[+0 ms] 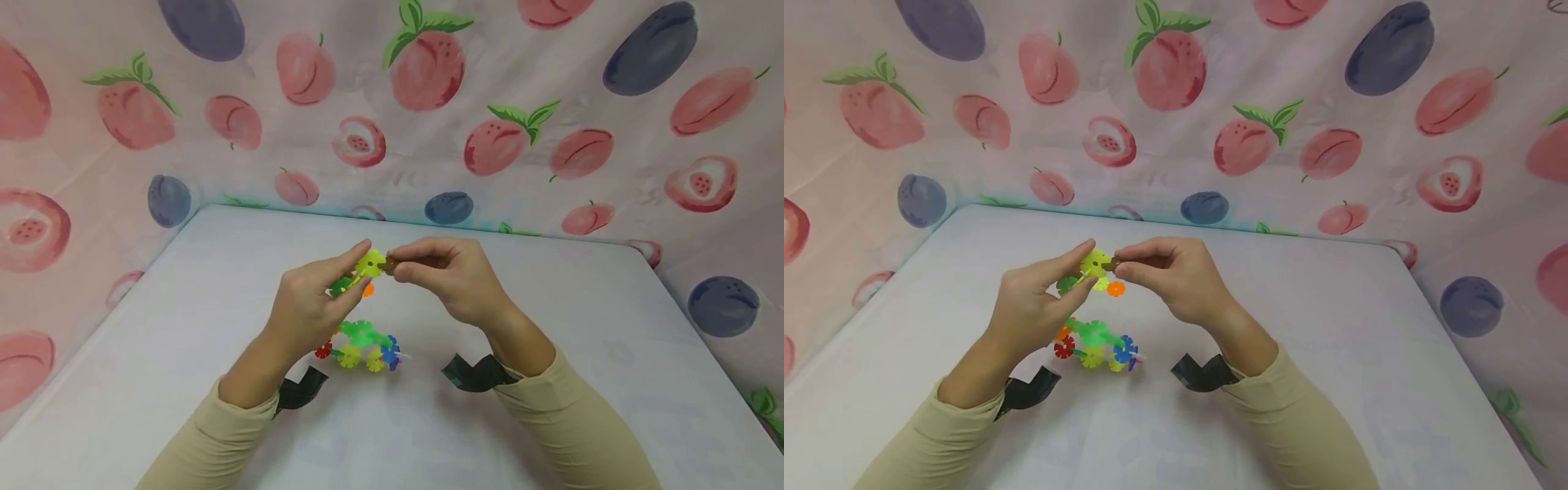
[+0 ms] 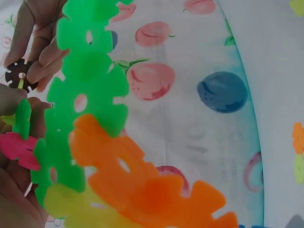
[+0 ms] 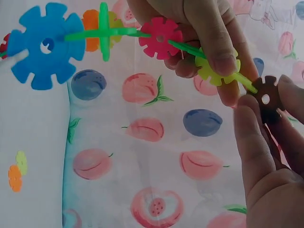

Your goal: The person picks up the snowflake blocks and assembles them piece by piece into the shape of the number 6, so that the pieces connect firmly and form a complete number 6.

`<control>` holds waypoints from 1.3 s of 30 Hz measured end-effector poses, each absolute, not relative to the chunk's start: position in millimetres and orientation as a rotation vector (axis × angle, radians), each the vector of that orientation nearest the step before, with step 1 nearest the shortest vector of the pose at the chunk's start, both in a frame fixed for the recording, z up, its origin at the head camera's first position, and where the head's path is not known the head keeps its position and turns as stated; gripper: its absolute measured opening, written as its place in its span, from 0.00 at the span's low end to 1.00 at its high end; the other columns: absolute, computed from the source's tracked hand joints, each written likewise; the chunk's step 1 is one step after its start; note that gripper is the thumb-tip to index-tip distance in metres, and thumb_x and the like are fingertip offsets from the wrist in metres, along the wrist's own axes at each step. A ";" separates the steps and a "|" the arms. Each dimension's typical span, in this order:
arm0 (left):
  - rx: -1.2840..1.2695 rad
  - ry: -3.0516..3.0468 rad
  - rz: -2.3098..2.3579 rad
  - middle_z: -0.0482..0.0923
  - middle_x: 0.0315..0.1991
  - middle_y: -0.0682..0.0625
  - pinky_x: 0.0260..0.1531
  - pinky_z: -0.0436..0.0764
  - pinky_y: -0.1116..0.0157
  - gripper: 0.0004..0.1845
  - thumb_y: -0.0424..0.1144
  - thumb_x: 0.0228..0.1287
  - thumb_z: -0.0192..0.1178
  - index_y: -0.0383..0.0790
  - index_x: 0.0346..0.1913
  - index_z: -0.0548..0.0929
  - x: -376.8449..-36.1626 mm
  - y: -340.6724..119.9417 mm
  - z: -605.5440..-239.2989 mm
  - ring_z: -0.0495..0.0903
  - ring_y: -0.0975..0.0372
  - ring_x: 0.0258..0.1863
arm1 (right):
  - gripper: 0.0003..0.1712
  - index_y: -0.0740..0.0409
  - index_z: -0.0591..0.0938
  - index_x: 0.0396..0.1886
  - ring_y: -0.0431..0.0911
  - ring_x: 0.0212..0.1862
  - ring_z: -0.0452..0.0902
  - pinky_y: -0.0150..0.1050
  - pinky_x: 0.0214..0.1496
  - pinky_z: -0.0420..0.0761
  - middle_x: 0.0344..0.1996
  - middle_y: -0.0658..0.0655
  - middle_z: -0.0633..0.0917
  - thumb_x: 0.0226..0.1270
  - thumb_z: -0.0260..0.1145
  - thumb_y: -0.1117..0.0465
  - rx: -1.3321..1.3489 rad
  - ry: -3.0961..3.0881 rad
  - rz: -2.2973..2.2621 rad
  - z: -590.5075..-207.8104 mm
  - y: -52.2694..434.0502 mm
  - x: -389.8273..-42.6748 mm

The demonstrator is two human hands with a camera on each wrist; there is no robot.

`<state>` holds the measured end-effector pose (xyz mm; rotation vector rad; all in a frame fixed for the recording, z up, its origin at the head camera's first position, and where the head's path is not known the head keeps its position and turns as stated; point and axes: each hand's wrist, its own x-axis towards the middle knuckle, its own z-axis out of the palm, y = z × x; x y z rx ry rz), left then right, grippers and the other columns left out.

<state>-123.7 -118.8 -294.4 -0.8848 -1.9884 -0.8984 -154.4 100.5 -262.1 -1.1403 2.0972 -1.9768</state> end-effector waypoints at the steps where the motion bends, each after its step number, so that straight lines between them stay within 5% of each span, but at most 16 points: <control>1: -0.894 -1.985 -0.899 0.87 0.39 0.37 0.26 0.85 0.60 0.26 0.22 0.49 0.74 0.24 0.55 0.82 -123.7 -119.0 -294.4 0.88 0.52 0.33 | 0.14 0.79 0.83 0.48 0.49 0.47 0.86 0.47 0.51 0.82 0.44 0.68 0.86 0.61 0.68 0.79 -1.138 2.096 -1.974 -261.8 100.3 -154.5; 11: -0.887 -1.994 -0.924 0.87 0.40 0.37 0.25 0.84 0.62 0.27 0.21 0.50 0.73 0.24 0.56 0.81 -125.5 -120.8 -295.8 0.87 0.52 0.32 | 0.14 0.78 0.82 0.48 0.48 0.47 0.86 0.47 0.52 0.82 0.45 0.67 0.87 0.62 0.68 0.77 -1.168 2.080 -1.981 -264.9 97.6 -158.6; 20: -0.746 -2.118 -1.074 0.87 0.41 0.42 0.27 0.84 0.63 0.26 0.25 0.57 0.71 0.31 0.59 0.78 -123.6 -128.5 -291.9 0.86 0.56 0.34 | 0.23 0.77 0.78 0.54 0.52 0.49 0.84 0.46 0.52 0.83 0.49 0.65 0.84 0.69 0.69 0.63 -1.159 2.069 -2.012 -278.9 92.1 -172.0; 27: -0.677 -2.217 -1.097 0.86 0.37 0.43 0.38 0.85 0.53 0.25 0.25 0.60 0.67 0.34 0.60 0.75 -122.6 -140.4 -288.3 0.87 0.55 0.33 | 0.22 0.61 0.81 0.61 0.49 0.54 0.80 0.45 0.54 0.81 0.54 0.56 0.84 0.72 0.66 0.56 -0.862 2.521 -1.373 -326.7 83.1 -208.7; 39: -0.725 -2.203 -1.048 0.85 0.39 0.46 0.33 0.84 0.60 0.24 0.27 0.59 0.68 0.34 0.60 0.79 -123.0 -144.2 -286.5 0.81 0.62 0.29 | 0.27 0.52 0.76 0.68 0.50 0.62 0.74 0.48 0.65 0.72 0.62 0.52 0.79 0.71 0.67 0.53 -0.739 2.524 -0.796 -375.9 58.7 -236.5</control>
